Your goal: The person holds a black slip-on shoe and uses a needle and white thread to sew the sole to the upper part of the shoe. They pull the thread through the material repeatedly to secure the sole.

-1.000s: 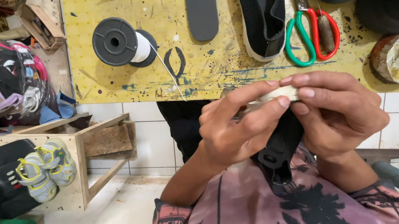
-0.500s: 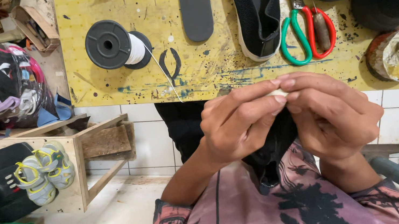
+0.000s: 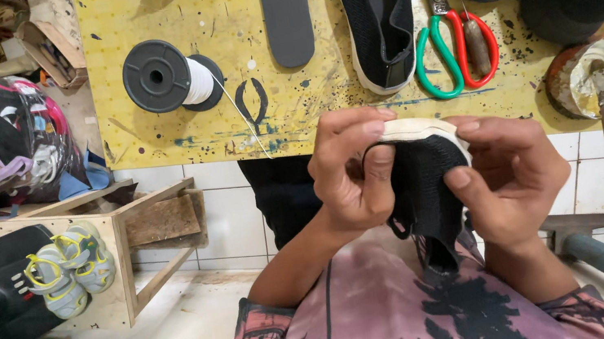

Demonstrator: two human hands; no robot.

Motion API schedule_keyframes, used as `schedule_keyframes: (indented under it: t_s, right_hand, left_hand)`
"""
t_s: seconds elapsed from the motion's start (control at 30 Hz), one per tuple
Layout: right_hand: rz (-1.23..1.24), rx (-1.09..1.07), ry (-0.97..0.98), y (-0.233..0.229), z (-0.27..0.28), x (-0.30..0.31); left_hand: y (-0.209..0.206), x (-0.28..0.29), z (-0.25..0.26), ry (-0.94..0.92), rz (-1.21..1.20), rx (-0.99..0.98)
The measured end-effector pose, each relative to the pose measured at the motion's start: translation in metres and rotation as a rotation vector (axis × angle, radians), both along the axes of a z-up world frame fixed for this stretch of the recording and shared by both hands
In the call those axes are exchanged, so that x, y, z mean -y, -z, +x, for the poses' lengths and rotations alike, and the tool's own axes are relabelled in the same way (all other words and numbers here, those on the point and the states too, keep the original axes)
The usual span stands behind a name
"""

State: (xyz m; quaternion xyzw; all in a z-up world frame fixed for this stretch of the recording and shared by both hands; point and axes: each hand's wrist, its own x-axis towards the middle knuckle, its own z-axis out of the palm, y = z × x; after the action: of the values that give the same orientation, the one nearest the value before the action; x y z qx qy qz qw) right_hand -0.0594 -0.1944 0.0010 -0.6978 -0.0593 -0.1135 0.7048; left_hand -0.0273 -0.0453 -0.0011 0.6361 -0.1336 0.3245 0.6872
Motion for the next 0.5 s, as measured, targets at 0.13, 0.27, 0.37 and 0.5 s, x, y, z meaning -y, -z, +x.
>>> schedule_keyframes:
  t_s: [0.13, 0.27, 0.37, 0.5]
  right_hand:
    - [-0.164, 0.077, 0.061, -0.007, -0.001, 0.002]
    - [-0.084, 0.092, -0.104, -0.019, 0.005, 0.003]
    - [0.091, -0.038, -0.247, -0.017, 0.008, 0.011]
    - [0.003, -0.094, -0.456, 0.011, 0.018, 0.044]
  left_hand:
    - [-0.006, 0.003, -0.001, 0.103, -0.045, -0.048]
    - [-0.009, 0.001, 0.003, 0.222, -0.009, -0.039]
    - [-0.008, 0.0, 0.007, 0.251, -0.139, -0.077]
    - [-0.003, 0.005, 0.022, 0.183, -0.423, -0.043]
